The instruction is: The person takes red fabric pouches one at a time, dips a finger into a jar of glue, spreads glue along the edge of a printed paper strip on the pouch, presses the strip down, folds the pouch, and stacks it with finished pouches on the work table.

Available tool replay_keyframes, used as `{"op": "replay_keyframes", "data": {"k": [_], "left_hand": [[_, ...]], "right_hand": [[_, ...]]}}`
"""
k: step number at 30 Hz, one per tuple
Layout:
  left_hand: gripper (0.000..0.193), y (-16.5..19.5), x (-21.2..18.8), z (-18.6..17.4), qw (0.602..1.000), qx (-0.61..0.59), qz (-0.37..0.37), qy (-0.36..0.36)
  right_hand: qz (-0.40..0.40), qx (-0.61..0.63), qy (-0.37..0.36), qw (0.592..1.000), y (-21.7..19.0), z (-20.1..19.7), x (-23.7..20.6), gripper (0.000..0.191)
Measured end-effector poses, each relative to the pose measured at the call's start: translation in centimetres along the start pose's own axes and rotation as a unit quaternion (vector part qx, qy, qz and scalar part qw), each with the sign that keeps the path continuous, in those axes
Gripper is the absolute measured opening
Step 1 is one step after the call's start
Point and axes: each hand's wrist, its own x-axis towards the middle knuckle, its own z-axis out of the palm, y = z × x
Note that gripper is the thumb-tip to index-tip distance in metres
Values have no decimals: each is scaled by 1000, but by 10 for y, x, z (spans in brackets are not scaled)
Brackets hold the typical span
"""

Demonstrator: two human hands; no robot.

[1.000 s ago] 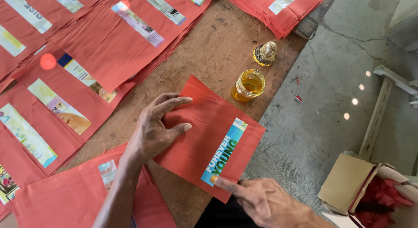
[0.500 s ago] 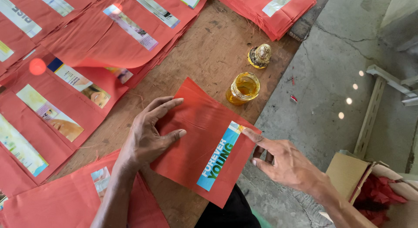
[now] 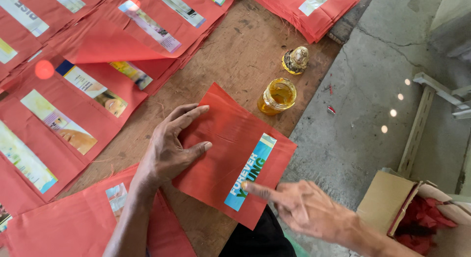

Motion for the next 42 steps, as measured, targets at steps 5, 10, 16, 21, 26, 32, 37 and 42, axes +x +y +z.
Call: {"op": "replay_keyframes", "data": {"k": [5,10,16,21,26,32,37,42], "left_hand": [[72,0,-4,-5,1000,9,5,-5],[73,-1,-7,-8,1000,-1,14,-4],[78,-5,-10,-13,999,-19,39,-13],[77,-5,-12,-14,1000,-23,14,-16],[76,-5,-15,-15,1000,-23,14,-9],[77,-5,-12,-15,1000,-20,14,-16],[77,-4,-10,-13,1000,-22,11,-13],[78,-2,-6,-9,1000,-16,6,-20]], "right_hand": [[29,-74,70,994,-24,-2,2,87],[15,-86,37,995,-45,0,-1,84],[27,-76,-7,997,-52,17,0,94],[77,-93,-12,993,-51,29,4,92],[62,-129,29,989,-45,19,3,87],[37,-184,102,977,-46,-2,4,83],[78,-79,108,988,-51,-11,6,90],[120,-126,49,984,-30,-16,10,90]]}}
